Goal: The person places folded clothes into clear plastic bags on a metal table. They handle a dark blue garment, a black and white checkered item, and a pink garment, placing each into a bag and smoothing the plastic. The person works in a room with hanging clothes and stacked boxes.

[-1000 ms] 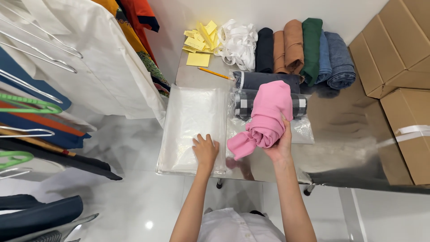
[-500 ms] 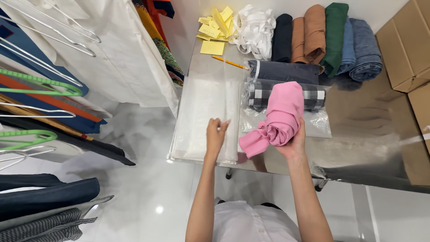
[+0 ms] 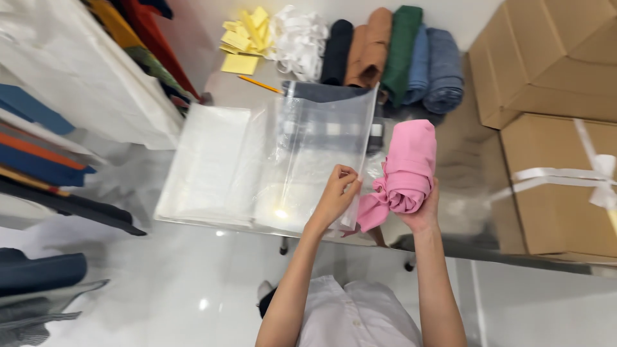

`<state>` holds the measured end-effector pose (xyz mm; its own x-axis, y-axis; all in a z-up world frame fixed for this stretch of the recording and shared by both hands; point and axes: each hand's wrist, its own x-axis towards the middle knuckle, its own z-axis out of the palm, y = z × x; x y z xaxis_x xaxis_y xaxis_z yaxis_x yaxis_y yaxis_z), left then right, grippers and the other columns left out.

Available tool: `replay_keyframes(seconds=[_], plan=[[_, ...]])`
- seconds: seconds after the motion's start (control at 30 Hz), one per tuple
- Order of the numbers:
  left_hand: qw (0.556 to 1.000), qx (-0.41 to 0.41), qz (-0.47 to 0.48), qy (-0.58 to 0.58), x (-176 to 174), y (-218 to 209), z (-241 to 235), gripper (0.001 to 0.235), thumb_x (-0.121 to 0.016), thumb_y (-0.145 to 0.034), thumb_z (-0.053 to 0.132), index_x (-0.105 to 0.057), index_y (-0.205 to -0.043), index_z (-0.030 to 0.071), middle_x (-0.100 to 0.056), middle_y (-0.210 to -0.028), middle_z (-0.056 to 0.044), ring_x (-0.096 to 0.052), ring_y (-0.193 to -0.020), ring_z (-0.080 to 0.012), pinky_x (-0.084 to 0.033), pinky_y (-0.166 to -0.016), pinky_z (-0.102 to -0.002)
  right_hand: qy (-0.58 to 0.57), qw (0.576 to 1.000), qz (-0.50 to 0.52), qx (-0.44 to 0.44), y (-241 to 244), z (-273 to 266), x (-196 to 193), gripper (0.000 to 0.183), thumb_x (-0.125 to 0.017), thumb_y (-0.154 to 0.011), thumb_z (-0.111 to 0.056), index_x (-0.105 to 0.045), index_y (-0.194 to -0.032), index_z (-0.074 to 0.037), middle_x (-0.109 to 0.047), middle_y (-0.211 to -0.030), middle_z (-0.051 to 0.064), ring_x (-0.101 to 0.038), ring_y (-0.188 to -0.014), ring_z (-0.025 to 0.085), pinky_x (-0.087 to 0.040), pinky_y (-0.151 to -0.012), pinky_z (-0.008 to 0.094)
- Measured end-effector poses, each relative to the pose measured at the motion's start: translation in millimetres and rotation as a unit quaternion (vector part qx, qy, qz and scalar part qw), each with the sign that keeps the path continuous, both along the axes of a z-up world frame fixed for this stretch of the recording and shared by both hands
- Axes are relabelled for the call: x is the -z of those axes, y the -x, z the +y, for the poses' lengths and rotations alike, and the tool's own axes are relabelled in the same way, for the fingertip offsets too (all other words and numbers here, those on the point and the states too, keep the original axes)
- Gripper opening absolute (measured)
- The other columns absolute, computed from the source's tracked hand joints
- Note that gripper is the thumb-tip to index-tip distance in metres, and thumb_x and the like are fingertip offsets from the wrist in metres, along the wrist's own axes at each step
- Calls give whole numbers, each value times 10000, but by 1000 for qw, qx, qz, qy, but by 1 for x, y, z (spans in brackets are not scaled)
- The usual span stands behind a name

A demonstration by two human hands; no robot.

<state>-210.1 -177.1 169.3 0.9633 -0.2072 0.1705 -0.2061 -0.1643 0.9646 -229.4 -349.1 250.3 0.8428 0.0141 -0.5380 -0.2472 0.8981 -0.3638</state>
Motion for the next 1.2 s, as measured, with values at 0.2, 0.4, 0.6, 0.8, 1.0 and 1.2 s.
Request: replay_keyframes(seconds=[0.2,0.4,0.6,0.8,1.0,1.2], plan=[[996,-47,59,-54,81,16,-119,221,-570,-1030,218,-598,-899,43,-529,-1152,-172,-631,-1122,-420,-523,-971,-473,5,999,50,17,5,-107,52,616,-790,-712,-496,-612,-1150,-100,-677,-1011,106,-683,-911,297,-573,-823,421],[988,-94,96,-82,126,39,-169,149,-641,-976,223,-608,-927,87,-545,-1059,-145,-640,-1057,-410,-539,-897,-469,46,990,127,30,21,-203,157,640,-813,-724,-527,-639,-1183,-116,-696,-1059,100,-704,-931,280,-596,-839,428],[960,-29,104,-256,185,40,-207,176,-683,-913,307,-646,-903,136,-584,-1025,-97,-625,-1016,-364,-545,-848,-488,44,987,144,57,36,-228,147,627,-843,-691,-516,-674,-1144,-116,-712,-1048,106,-716,-928,286,-603,-826,430],[934,69,112,-333,150,40,-203,520,-890,-662,392,-609,-1042,177,-513,-1165,-55,-519,-1179,-320,-501,-938,-484,110,982,144,62,41,-262,143,757,-844,-713,-542,-611,-1288,-109,-672,-1213,133,-674,-1107,310,-569,-955,481],[945,32,100,-310,149,57,-202,495,-868,-716,416,-576,-1037,177,-461,-1146,-32,-502,-1180,-286,-483,-951,-442,445,888,110,-25,51,-279,130,914,-891,-768,-427,-459,-1453,-3,-506,-1403,228,-497,-1345,329,-412,-1092,524],[914,-16,113,-389,165,41,-225,491,-818,-695,522,-564,-889,149,-476,-1091,-57,-499,-1134,-301,-481,-892,-492,547,832,85,-46,61,-240,99,877,-892,-716,-398,-535,-1433,-39,-524,-1414,272,-449,-1396,409,-347,-1138,537]])
